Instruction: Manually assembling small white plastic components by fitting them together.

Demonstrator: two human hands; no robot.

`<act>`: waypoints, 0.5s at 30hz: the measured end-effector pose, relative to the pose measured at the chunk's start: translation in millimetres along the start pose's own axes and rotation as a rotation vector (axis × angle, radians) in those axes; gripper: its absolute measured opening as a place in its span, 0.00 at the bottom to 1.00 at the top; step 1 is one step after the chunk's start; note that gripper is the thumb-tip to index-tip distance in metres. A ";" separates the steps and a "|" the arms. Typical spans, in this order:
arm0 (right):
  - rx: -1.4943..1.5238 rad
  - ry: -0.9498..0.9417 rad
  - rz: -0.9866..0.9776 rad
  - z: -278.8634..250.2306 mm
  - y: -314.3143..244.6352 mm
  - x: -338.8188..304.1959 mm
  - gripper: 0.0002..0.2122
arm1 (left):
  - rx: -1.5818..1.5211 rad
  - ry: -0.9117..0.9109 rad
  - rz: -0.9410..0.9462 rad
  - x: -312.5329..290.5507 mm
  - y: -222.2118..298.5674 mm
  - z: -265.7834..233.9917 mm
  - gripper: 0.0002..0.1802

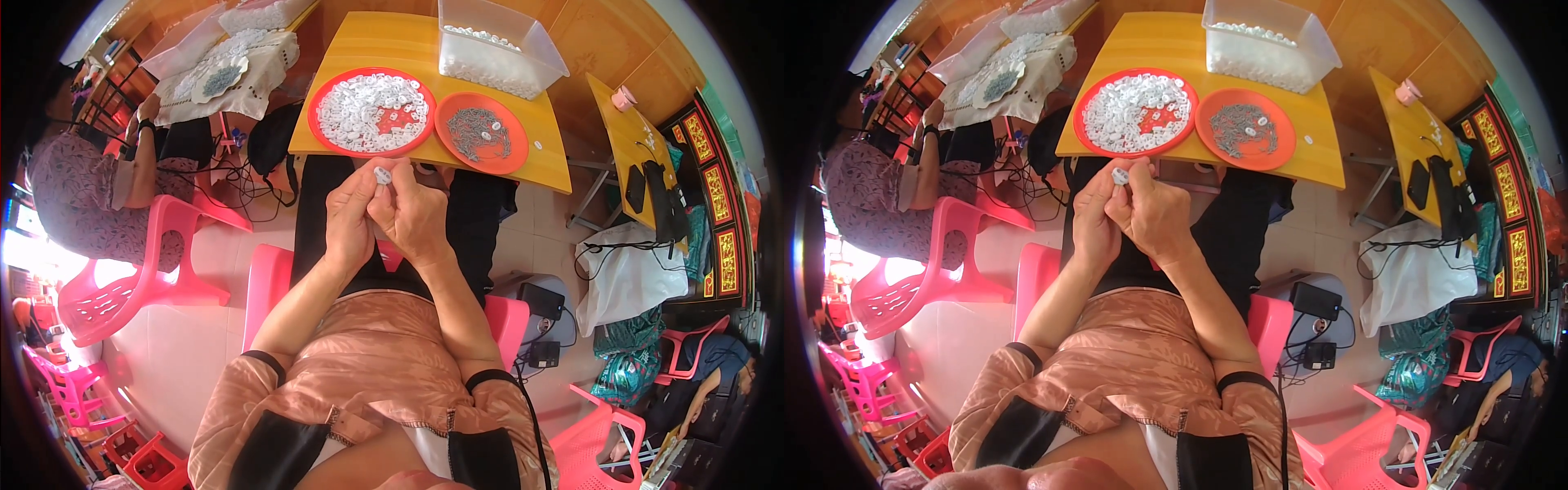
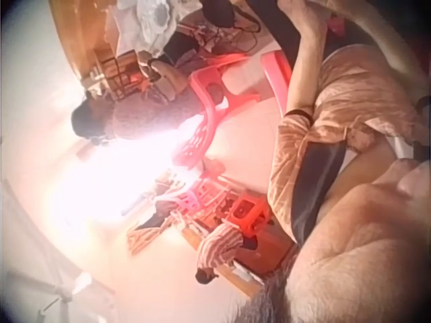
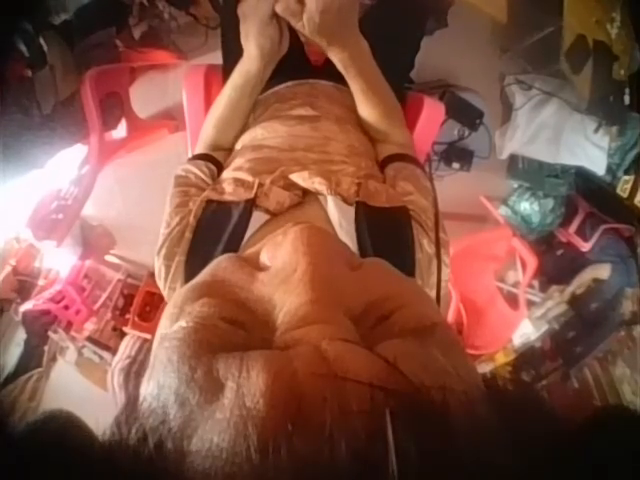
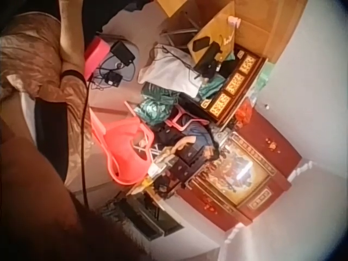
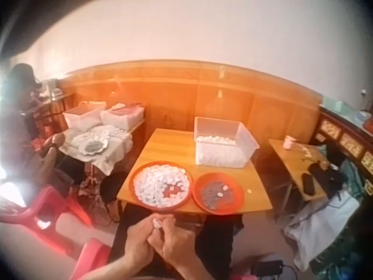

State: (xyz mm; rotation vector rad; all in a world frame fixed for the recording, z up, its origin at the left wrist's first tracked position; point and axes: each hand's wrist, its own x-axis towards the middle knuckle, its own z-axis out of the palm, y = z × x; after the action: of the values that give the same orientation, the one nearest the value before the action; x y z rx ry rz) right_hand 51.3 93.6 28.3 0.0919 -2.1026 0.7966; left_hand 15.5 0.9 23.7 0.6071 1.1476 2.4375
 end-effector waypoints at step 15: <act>0.002 -0.001 -0.021 4.7 1.6 -4.5 0.07 | -0.038 0.057 0.044 -2.4 -5.1 3.3 0.20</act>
State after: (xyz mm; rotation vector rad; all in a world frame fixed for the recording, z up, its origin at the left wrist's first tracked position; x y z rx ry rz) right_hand 50.2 91.3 22.1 0.1149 -2.0987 0.7863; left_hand 20.0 4.8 21.0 0.5604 1.1190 2.5224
